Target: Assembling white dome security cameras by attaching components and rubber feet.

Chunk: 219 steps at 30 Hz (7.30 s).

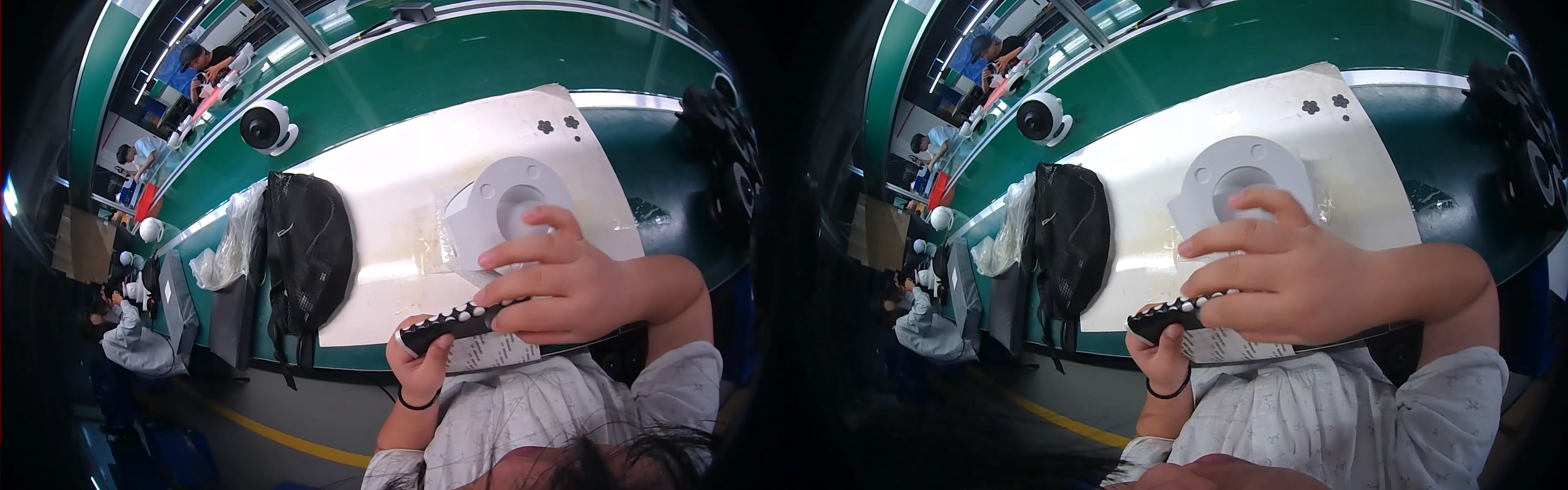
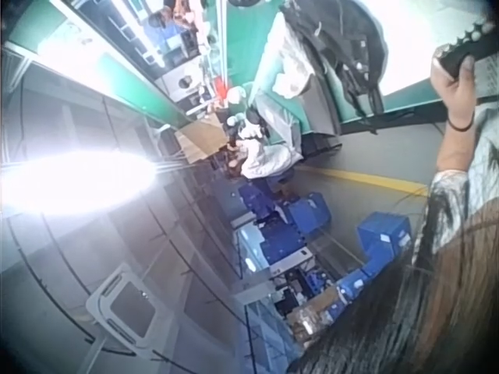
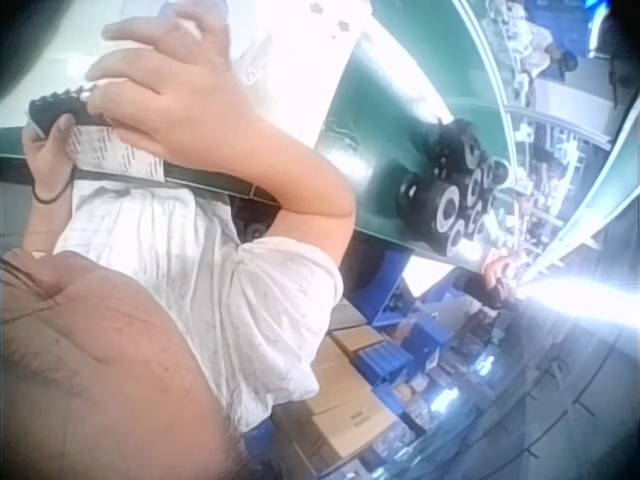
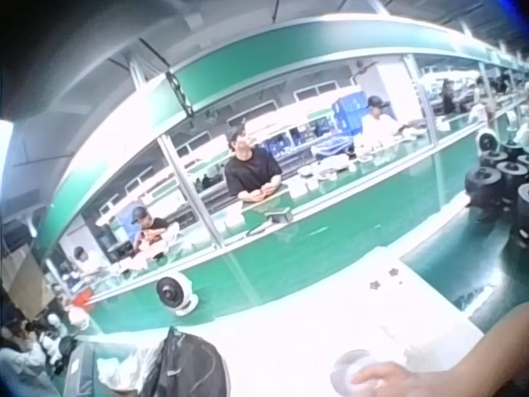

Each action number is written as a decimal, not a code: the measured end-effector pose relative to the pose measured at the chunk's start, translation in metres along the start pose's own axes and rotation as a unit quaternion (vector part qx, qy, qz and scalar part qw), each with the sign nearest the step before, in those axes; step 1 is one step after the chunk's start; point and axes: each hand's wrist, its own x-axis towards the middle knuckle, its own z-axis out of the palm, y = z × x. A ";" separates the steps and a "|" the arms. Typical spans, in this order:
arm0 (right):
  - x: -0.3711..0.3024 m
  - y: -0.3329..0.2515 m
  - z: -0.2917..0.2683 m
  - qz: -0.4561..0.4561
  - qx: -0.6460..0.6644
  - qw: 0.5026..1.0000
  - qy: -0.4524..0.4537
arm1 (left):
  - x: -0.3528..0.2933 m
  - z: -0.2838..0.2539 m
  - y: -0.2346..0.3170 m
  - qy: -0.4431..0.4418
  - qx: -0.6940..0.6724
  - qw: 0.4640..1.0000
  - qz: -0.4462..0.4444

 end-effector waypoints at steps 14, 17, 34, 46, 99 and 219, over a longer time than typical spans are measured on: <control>0.004 -0.004 0.027 -0.041 0.102 0.992 0.067 | -0.001 0.006 0.003 -0.069 0.069 0.994 0.051; 0.003 -0.005 0.036 -0.059 0.113 0.991 0.040 | -0.005 -0.005 -0.010 -0.106 0.106 0.988 -0.020; -0.001 0.055 -0.012 0.150 0.233 0.931 0.238 | -0.007 -0.001 -0.003 -0.117 0.113 0.987 0.007; -0.003 0.052 -0.026 0.175 0.159 0.958 0.160 | -0.006 -0.003 0.001 -0.127 0.096 0.986 -0.050; 0.030 0.053 -0.013 0.263 0.222 0.938 0.029 | 0.003 -0.003 0.004 -0.161 0.099 0.980 -0.058; -0.017 0.020 -0.011 0.098 -0.141 0.985 -0.011 | 0.014 -0.023 0.005 -0.181 0.124 0.975 -0.036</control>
